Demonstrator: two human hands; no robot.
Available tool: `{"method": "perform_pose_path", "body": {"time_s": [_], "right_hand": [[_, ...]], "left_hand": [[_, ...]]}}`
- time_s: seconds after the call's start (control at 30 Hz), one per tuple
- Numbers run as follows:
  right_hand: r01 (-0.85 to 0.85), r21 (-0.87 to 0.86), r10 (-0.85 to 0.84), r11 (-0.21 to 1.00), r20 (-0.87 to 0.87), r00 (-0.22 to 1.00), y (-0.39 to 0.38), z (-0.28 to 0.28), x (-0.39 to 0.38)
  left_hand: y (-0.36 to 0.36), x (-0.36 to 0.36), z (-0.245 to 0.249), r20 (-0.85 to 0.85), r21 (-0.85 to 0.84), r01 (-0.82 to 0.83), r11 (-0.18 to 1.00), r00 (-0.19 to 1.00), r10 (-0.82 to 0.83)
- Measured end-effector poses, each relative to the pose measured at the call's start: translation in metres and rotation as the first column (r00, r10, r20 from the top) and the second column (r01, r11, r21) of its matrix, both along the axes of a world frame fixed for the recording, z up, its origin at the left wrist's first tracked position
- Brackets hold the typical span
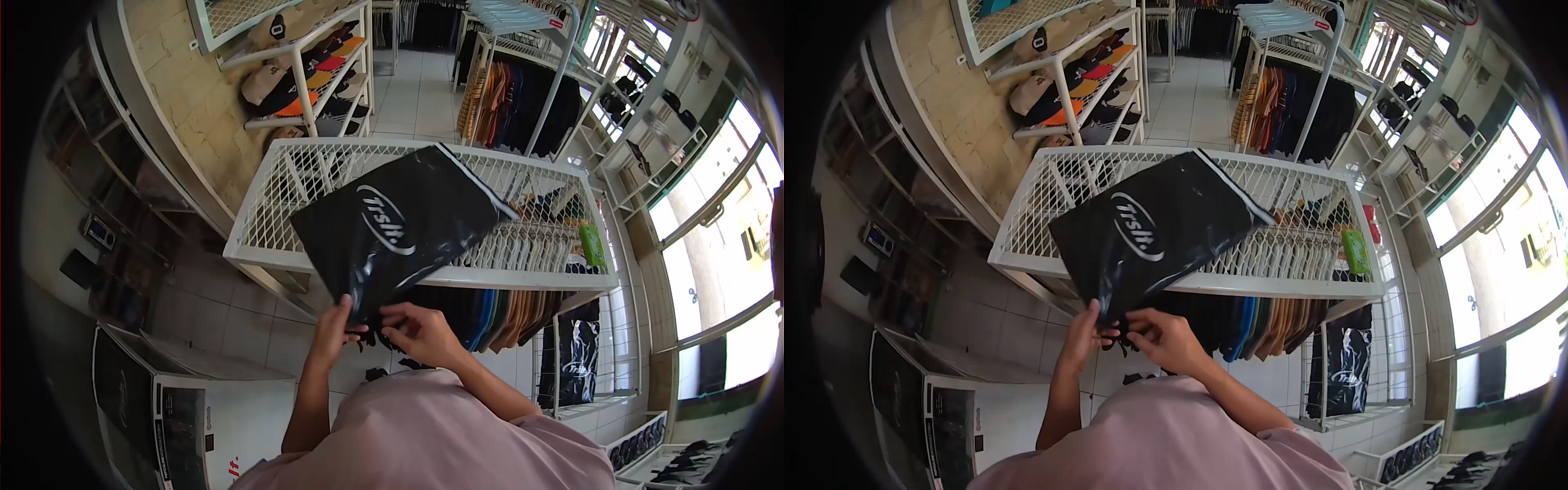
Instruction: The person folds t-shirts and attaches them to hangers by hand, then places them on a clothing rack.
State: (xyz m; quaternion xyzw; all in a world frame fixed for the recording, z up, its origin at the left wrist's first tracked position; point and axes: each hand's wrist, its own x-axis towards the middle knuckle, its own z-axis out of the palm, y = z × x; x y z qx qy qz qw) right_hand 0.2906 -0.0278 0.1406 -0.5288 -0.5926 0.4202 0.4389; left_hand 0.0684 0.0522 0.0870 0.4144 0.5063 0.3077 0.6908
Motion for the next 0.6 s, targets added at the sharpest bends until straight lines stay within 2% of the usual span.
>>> {"method": "perform_pose_path", "body": {"time_s": [0.1, 0.13, 0.17, 0.23, 0.27, 0.37, 0.4, 0.5, 0.53, 0.57, 0.6], "right_hand": [[0.124, 0.271, -0.163, 0.954, 0.126, 0.978, 0.023, -0.004, 0.024], [0.247, 0.236, -0.293, 0.94, 0.189, 0.937, 0.031, 0.007, 0.038], [0.335, 0.466, -0.476, 0.819, 0.226, 0.85, 0.046, 0.007, 0.055], [0.464, 0.554, -0.692, 0.691, 0.32, 0.647, 0.069, 0.001, 0.098], [0.464, 0.645, -0.782, 0.607, 0.381, 0.493, 0.076, -0.006, 0.116], [0.541, 0.581, -0.768, 0.608, 0.603, 0.216, 0.082, -0.018, 0.139], [0.587, 0.44, -0.672, 0.68, 0.693, 0.259, 0.082, -0.016, 0.14], [0.552, 0.318, -0.602, 0.771, 0.646, 0.47, 0.085, -0.019, 0.138], [0.53, 0.381, -0.639, 0.758, 0.599, 0.483, 0.084, -0.016, 0.133], [0.531, 0.367, -0.64, 0.764, 0.536, 0.55, 0.086, -0.021, 0.134], [0.533, 0.355, -0.639, 0.768, 0.466, 0.612, 0.091, -0.025, 0.134]], "left_hand": [[0.004, -0.005, 0.018, -0.01, 0.165, -0.185, 0.969, 0.982, 0.189], [0.01, -0.011, 0.01, 0.0, 0.18, -0.224, 0.958, 0.974, 0.228], [0.014, -0.015, 0.013, -0.039, 0.264, -0.231, 0.936, 0.968, 0.25], [0.028, -0.02, 0.02, -0.103, 0.429, -0.231, 0.873, 0.948, 0.302], [0.039, -0.026, 0.017, -0.18, 0.502, -0.234, 0.833, 0.914, 0.365], [0.078, -0.039, 0.011, -0.256, 0.783, -0.139, 0.607, 0.817, 0.517], [0.087, -0.039, 0.01, -0.298, 0.805, -0.114, 0.582, 0.77, 0.563], [0.111, -0.039, 0.015, -0.403, 0.851, 0.0, 0.525, 0.643, 0.652], [0.117, -0.04, 0.019, -0.436, 0.853, 0.053, 0.518, 0.617, 0.655], [0.123, -0.041, 0.023, -0.469, 0.853, 0.108, 0.511, 0.59, 0.657], [0.128, -0.041, 0.029, -0.543, 0.803, 0.12, 0.583, 0.551, 0.634]]}}
